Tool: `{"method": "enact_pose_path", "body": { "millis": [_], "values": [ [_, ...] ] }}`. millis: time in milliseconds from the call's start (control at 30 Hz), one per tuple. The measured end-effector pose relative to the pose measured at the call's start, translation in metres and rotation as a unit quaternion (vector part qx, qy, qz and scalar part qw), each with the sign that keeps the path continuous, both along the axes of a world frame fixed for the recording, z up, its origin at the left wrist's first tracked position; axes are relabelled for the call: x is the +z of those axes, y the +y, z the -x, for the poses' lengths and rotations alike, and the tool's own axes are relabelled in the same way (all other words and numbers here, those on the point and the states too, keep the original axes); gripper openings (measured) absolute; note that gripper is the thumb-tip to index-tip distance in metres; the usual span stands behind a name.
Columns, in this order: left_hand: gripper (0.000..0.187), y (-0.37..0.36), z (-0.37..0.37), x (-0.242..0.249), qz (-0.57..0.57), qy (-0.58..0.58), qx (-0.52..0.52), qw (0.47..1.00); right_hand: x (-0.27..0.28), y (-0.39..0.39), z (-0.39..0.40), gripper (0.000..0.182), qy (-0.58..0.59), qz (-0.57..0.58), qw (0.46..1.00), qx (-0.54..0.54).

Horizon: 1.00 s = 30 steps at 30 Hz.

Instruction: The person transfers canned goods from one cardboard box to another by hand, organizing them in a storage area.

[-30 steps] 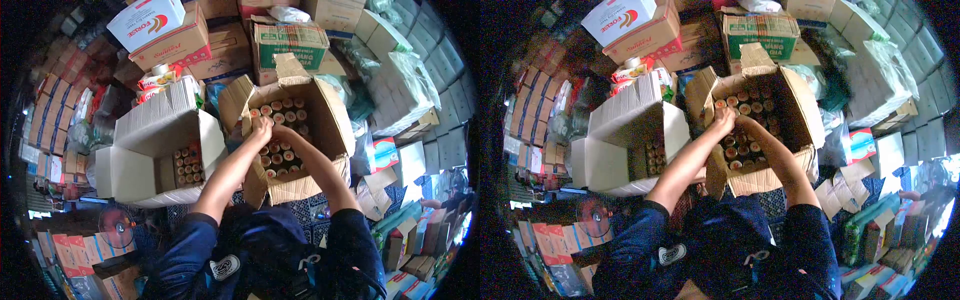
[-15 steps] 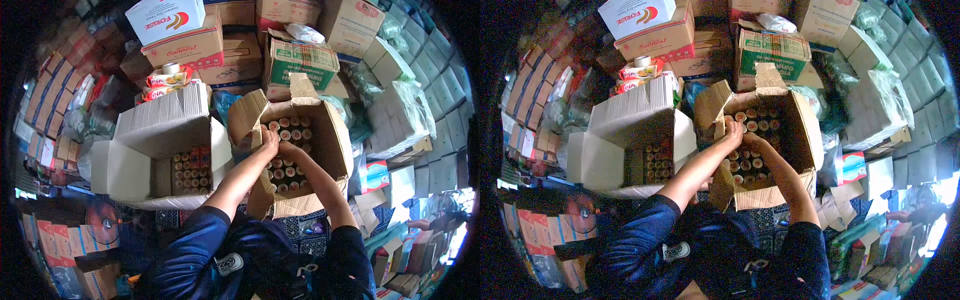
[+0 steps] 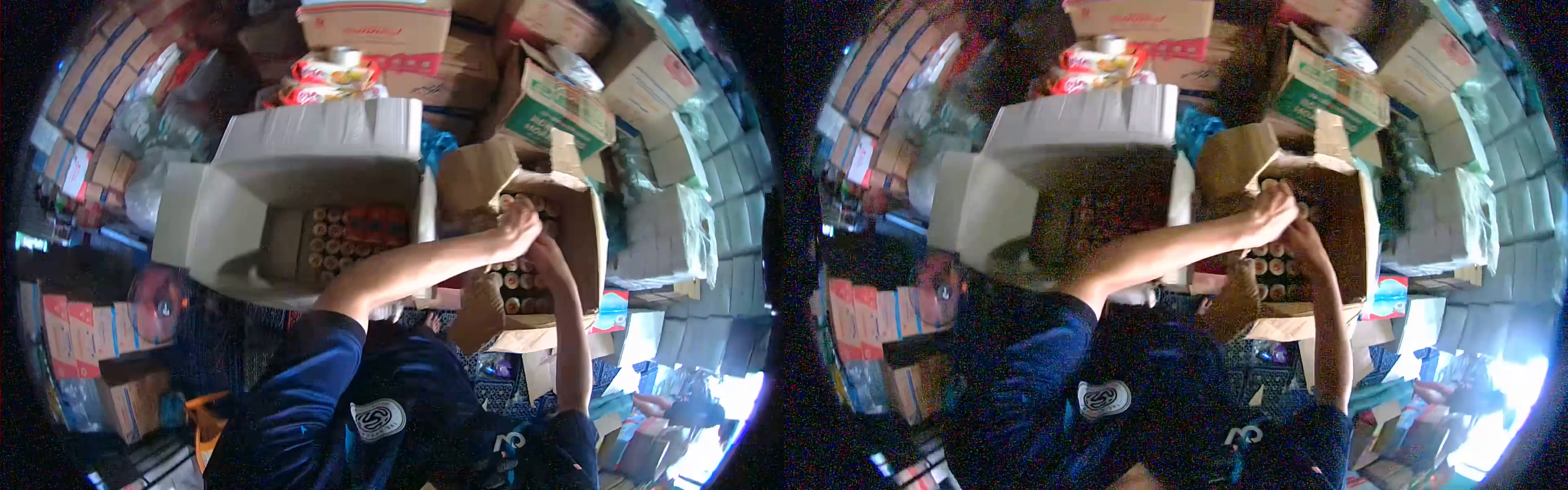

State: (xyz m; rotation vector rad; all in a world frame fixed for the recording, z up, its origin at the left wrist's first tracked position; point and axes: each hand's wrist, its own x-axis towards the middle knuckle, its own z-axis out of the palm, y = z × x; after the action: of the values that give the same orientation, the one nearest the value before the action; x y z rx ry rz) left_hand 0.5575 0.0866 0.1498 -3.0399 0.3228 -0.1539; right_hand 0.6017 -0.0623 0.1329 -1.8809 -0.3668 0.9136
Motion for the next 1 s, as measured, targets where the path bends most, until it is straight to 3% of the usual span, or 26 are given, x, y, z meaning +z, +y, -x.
{"method": "enact_pose_path", "body": {
  "millis": [67,100,133,167,200,233,267,333,400,467,567,600,667,733,767,800,867,967,1000],
  "values": [
    [0.028,0.018,0.017,0.01,0.023,-0.089,-0.047,0.995,0.044,0.013,0.034,0.033,-0.022,-0.147,0.987,-0.059],
    [0.028,0.032,0.029,0.02,0.06,-0.15,-0.069,0.984,0.029,0.004,0.021,0.033,-0.086,-0.164,0.983,-0.014],
    [0.029,0.048,0.04,0.029,0.093,-0.219,-0.096,0.967,0.076,0.027,0.053,0.032,-0.006,-0.134,0.987,-0.084],
    [0.03,0.066,0.053,0.039,0.099,-0.324,-0.123,0.933,0.093,0.041,0.069,0.03,-0.032,-0.123,0.988,-0.085],
    [0.027,0.08,0.067,0.062,0.173,-0.171,-0.11,0.964,0.105,0.054,0.082,0.029,-0.059,-0.112,0.988,-0.088],
    [0.021,0.09,0.062,0.052,0.231,-0.153,-0.11,0.955,0.115,0.068,0.096,0.027,-0.051,-0.116,0.989,-0.079],
    [0.02,0.111,0.082,0.065,0.146,-0.182,-0.139,0.962,0.132,0.089,0.113,0.029,-0.105,-0.097,0.987,-0.07],
    [0.043,0.141,0.102,0.092,0.241,0.063,-0.05,0.967,0.14,0.122,0.134,0.031,-0.085,-0.11,0.989,-0.046],
    [0.027,0.186,0.133,0.124,0.264,0.162,-0.004,0.951,0.145,0.157,0.157,0.033,-0.07,-0.146,0.986,-0.032],
    [0.025,0.223,0.164,0.125,0.336,0.172,0.031,0.925,0.13,0.188,0.168,0.038,-0.043,-0.121,0.992,-0.005],
    [0.041,0.268,0.207,0.093,0.399,0.129,0.097,0.903,0.106,0.24,0.182,0.045,-0.033,-0.061,0.993,0.093],
    [0.044,0.284,0.218,0.086,0.395,0.142,0.114,0.901,0.079,0.252,0.186,0.047,-0.045,-0.083,0.99,0.107],
    [0.043,0.309,0.241,0.04,0.385,0.104,0.144,0.906,0.047,0.282,0.198,0.048,0.057,-0.172,0.978,0.108],
    [0.045,0.329,0.258,0.015,0.373,0.134,0.187,0.899,-0.004,0.302,0.2,0.046,-0.02,-0.167,0.962,0.215],
    [0.047,0.345,0.263,-0.016,0.394,0.134,0.16,0.895,-0.019,0.312,0.201,0.045,-0.058,-0.164,0.948,0.268],
    [0.047,0.35,0.274,-0.026,0.369,0.115,0.198,0.901,-0.024,0.324,0.204,0.046,-0.022,-0.107,0.949,0.297],
    [0.042,0.368,0.287,-0.057,0.369,0.185,0.213,0.885,-0.03,0.349,0.212,0.046,0.048,0.006,0.935,0.351],
    [0.039,0.393,0.31,-0.169,0.446,0.221,0.196,0.845,-0.08,0.367,0.224,0.048,0.076,0.088,0.908,0.402],
    [0.042,0.397,0.318,-0.186,0.488,0.257,0.184,0.814,-0.095,0.372,0.229,0.049,0.092,0.126,0.898,0.412]
  ]
}}
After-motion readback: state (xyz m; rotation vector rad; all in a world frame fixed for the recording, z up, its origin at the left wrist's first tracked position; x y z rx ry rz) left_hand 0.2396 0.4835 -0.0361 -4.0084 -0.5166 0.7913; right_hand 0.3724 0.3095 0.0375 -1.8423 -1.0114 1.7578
